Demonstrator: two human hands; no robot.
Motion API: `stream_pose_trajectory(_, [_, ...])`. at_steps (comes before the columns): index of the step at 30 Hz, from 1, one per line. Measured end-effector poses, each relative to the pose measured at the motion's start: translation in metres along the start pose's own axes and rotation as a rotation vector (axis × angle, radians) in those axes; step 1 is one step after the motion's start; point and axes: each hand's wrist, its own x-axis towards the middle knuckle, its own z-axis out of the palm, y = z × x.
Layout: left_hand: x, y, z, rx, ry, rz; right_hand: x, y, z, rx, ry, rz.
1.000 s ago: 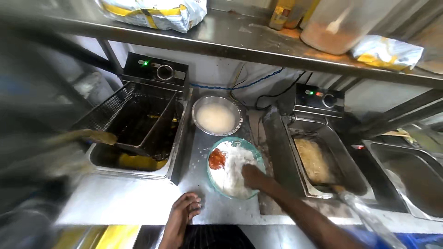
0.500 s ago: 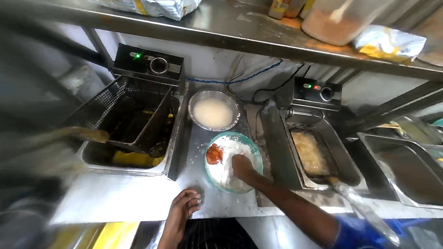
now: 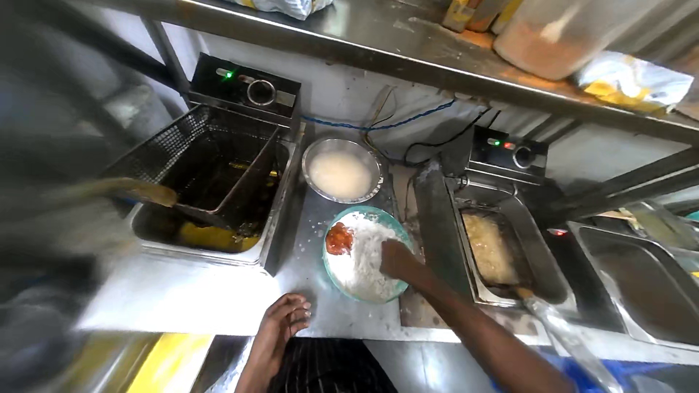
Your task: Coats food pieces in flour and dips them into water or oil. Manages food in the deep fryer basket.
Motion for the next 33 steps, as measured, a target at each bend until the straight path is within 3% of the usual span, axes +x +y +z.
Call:
stream_pose_trajectory(2, [-0.001,0.0,-0.002,0.005,0.013,0.002,-0.005,-0.015,0.024,-0.071,-0.063,-0.039])
stream_pose_trajectory(5, [-0.002,-0.002,-0.002,-0.006,0.019,0.004,0.004,-0.038,0.051,-0.168,-0.047,0.051])
stream_pose_trajectory(12, [-0.004,-0.007,-0.003,-0.007,-0.002,0.01,0.036,-0.019,0.038,-0.086,0.108,0.018])
stream_pose_trajectory(14, [-0.005,-0.006,-0.001,-0.001,-0.011,0.009,0.04,-0.007,0.022,0.079,0.095,0.024])
stream_pose_trajectory(17, [-0.006,-0.002,0.0,-0.002,-0.005,0.022,0.029,0.025,0.011,0.628,0.058,-0.04])
stream_pose_trajectory(19, [-0.006,-0.001,-0.001,-0.013,0.008,0.017,0.018,0.045,0.009,0.826,-0.024,-0.089])
stream_pose_trajectory(21, [-0.005,-0.001,-0.002,-0.017,0.015,0.003,0.017,0.051,0.002,0.697,-0.035,-0.079])
stream_pose_trajectory(26, [-0.004,0.0,0.0,-0.023,0.053,-0.004,0.004,0.017,-0.006,0.026,0.096,0.026])
stream_pose_trajectory(29, [-0.002,-0.002,-0.002,-0.021,0.084,0.017,0.005,0.001,0.021,-0.076,0.011,-0.077])
stream_pose_trajectory(33, [-0.004,-0.001,0.001,-0.026,0.11,0.023,0.034,-0.017,0.046,-0.109,0.074,0.008])
